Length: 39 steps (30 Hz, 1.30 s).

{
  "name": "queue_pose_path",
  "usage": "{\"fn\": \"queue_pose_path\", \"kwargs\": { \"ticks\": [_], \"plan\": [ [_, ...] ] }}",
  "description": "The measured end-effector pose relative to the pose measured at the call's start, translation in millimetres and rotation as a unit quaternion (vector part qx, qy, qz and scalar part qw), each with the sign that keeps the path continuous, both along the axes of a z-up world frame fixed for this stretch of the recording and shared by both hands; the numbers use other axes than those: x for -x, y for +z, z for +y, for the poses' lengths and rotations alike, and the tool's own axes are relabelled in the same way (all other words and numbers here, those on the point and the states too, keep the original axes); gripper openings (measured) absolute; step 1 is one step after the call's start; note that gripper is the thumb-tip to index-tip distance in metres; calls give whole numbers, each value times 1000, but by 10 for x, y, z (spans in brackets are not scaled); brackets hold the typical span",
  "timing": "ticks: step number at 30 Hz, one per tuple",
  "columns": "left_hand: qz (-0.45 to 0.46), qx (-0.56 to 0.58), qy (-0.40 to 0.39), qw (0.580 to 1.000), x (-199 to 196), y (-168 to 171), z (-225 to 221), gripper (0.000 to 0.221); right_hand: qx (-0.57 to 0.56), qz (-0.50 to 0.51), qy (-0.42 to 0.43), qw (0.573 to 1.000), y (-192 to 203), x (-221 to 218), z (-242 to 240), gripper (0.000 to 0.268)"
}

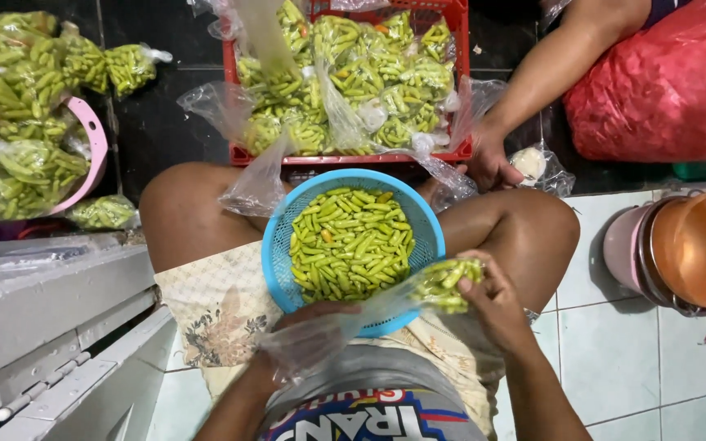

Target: The person sorts green peppers by hand from a blue bowl into small plastic bags, tying them and placing them into a red crate.

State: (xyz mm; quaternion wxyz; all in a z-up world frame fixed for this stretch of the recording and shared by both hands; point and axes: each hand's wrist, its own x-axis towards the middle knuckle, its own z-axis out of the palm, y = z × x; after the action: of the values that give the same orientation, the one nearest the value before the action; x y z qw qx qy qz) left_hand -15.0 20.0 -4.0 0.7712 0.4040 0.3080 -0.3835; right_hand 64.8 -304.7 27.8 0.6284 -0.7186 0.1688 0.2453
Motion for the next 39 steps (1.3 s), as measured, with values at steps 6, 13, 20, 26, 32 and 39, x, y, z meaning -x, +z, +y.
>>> {"fn": "queue_pose_path", "kwargs": {
  "ticks": [6,13,20,26,32,39],
  "plan": [
    [-300,-20,121,946,-45,496,317,86,15,-161,100,982,557,-194,290,41],
    [-339,-160,202,905,74,417,331,87,200,-233,213,928,447,-300,712,43],
    [-450,-311,96,832,143,250,224,43,252,-291,242,891,490,-298,867,40],
    [-461,-344,67,815,139,271,195,39,325,-359,260,836,379,-383,988,28],
    [-445,-348,48,824,164,242,221,51,239,-360,271,860,733,-332,883,17],
    [-502,-401,59,764,136,183,139,17,232,-419,306,823,1276,-280,800,18]
  ]
}}
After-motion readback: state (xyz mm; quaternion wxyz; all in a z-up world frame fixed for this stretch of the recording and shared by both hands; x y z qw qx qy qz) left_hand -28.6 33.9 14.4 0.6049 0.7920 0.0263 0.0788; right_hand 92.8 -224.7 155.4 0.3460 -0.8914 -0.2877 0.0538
